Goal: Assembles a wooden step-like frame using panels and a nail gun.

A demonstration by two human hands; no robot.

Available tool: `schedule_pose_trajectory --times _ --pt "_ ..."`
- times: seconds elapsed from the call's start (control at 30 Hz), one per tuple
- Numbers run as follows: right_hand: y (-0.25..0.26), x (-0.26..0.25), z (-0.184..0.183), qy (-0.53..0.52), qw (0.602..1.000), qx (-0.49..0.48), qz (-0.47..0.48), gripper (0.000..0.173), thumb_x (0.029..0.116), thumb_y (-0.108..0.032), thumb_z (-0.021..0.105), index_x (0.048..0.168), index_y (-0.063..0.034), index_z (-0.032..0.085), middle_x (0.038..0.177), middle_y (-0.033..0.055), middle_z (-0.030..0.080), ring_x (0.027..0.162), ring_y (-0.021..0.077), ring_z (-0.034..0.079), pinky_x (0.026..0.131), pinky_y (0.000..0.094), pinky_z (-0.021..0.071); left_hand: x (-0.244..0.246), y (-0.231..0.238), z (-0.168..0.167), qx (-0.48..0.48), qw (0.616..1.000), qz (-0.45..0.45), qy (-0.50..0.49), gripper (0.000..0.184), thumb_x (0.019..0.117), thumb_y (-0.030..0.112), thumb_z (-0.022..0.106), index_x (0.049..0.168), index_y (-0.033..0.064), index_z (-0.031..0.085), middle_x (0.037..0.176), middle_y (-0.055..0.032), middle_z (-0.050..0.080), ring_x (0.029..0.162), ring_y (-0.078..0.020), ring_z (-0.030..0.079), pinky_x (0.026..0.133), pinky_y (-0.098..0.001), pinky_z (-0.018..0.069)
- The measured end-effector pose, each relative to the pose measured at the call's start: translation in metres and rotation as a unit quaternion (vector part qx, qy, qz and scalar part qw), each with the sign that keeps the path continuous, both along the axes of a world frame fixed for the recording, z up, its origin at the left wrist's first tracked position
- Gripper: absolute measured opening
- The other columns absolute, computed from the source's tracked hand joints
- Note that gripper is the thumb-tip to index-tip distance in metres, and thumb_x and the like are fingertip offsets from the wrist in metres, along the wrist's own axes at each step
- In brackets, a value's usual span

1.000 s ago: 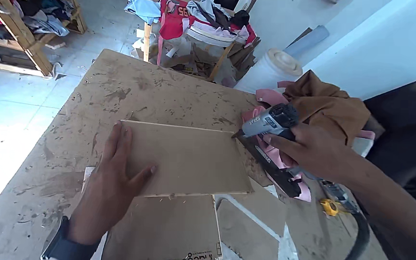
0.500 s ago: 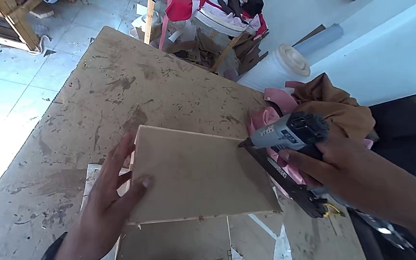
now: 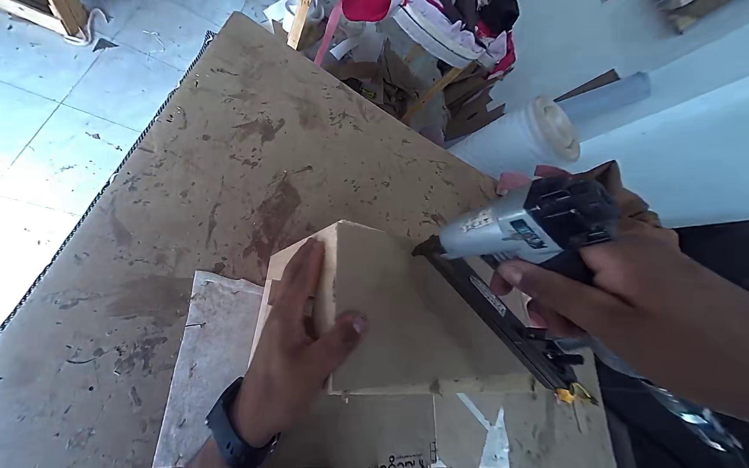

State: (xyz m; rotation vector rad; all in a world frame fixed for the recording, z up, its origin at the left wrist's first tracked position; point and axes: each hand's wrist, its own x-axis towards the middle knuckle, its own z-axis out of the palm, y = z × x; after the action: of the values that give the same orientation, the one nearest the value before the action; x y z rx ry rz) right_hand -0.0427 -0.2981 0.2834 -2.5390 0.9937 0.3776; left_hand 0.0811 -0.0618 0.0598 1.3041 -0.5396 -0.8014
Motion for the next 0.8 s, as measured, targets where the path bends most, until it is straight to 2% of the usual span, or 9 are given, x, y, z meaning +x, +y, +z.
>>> schedule_pose_trajectory --times 0.07,0.13,0.27,0.43,0.57,0.63,0.7,0.77,0.8 --pt "0.001 -0.002 0.004 -0.002 1.000 -0.001 -0.012 0.034 0.0960 -0.063 0.057 0.108 -0.0325 0.065 0.069 -0.0032 0.067 0.049 0.0164 0.063 0.043 0.0373 0.0573 0.004 0.000 0.003 0.016 0.997 0.016 -0.076 0.081 0.0923 0.051 0.071 0.162 0.0358 0.033 0.168 0.0080 0.029 0.144 -0.0142 0.045 0.108 -0.0464 0.0547" --pt "0.001 -0.010 0.014 -0.024 0.999 -0.014 -0.029 0.032 0.0976 -0.058 0.057 0.111 -0.0301 0.066 0.069 -0.0009 0.067 0.050 0.0181 0.063 0.044 0.0375 0.0571 0.014 -0.003 0.003 0.004 0.989 0.010 -0.150 0.077 0.0938 0.050 0.069 0.161 0.0334 0.035 0.170 0.0097 0.026 0.157 -0.0178 0.023 0.124 -0.0561 0.0345" --pt "-0.004 -0.049 0.046 -0.078 0.990 -0.060 -0.100 0.031 0.1005 -0.044 0.057 0.116 -0.0184 0.066 0.073 0.0067 0.068 0.051 0.0223 0.063 0.045 0.0391 0.0566 0.026 -0.006 0.001 -0.004 0.977 -0.029 -0.211 0.074 0.0965 0.053 0.063 0.161 0.0316 0.035 0.168 0.0133 0.030 0.157 -0.0151 0.021 0.127 -0.0560 0.0283" --pt "0.003 -0.124 0.064 -0.094 0.972 -0.086 -0.197 0.030 0.1042 -0.032 0.054 0.120 -0.0080 0.064 0.079 0.0113 0.070 0.054 0.0230 0.064 0.050 0.0401 0.0577 0.022 -0.010 0.001 -0.009 0.983 -0.042 -0.176 0.072 0.0979 0.049 0.061 0.162 0.0359 0.031 0.169 0.0102 0.027 0.154 -0.0158 0.031 0.121 -0.0516 0.0406" --pt "0.041 -0.216 0.042 -0.189 0.940 -0.076 -0.274 0.030 0.1066 -0.026 0.055 0.125 -0.0033 0.060 0.087 0.0103 0.072 0.058 0.0211 0.066 0.054 0.0406 0.0600 0.030 0.002 0.005 0.002 0.980 -0.046 -0.194 0.077 0.0967 0.057 0.062 0.163 0.0370 0.028 0.169 0.0069 0.029 0.149 -0.0178 0.041 0.115 -0.0476 0.0481" --pt "0.081 -0.259 0.023 -0.303 0.890 -0.092 -0.327 0.027 0.1078 -0.020 0.051 0.125 0.0001 0.055 0.098 0.0090 0.074 0.059 0.0181 0.067 0.055 0.0376 0.0606 0.032 0.014 0.021 -0.026 0.972 -0.014 -0.232 0.083 0.0963 0.059 0.061 0.164 0.0272 0.027 0.171 -0.0002 0.025 0.153 -0.0237 0.032 0.122 -0.0512 0.0356" --pt "0.123 -0.298 -0.004 -0.433 0.805 -0.123 -0.387 0.025 0.1092 -0.019 0.045 0.123 0.0002 0.053 0.100 0.0090 0.075 0.057 0.0173 0.067 0.054 0.0358 0.0607 0.012 0.019 0.053 -0.106 0.953 0.024 -0.283 0.084 0.0959 0.058 0.062 0.161 0.0134 0.032 0.169 -0.0092 0.027 0.155 -0.0281 0.027 0.124 -0.0523 0.0285" --pt "0.158 -0.338 -0.032 -0.542 0.708 -0.143 -0.429 0.029 0.1098 -0.025 0.041 0.123 -0.0019 0.051 0.097 0.0114 0.075 0.054 0.0189 0.066 0.050 0.0354 0.0589 -0.046 0.019 0.083 -0.186 0.932 -0.007 -0.311 0.067 0.0970 0.053 0.060 0.153 0.0192 0.045 0.160 -0.0018 0.043 0.149 -0.0206 0.039 0.122 -0.0467 0.0334" --pt "0.171 -0.360 -0.044 -0.580 0.672 -0.138 -0.439 0.033 0.1099 -0.031 0.040 0.125 -0.0050 0.052 0.094 0.0100 0.075 0.054 0.0181 0.065 0.049 0.0343 0.0577 -0.086 0.018 0.090 -0.210 0.923 -0.073 -0.314 0.057 0.0990 0.050 0.060 0.149 0.0239 0.051 0.154 0.0035 0.051 0.144 -0.0156 0.046 0.120 -0.0417 0.0393"
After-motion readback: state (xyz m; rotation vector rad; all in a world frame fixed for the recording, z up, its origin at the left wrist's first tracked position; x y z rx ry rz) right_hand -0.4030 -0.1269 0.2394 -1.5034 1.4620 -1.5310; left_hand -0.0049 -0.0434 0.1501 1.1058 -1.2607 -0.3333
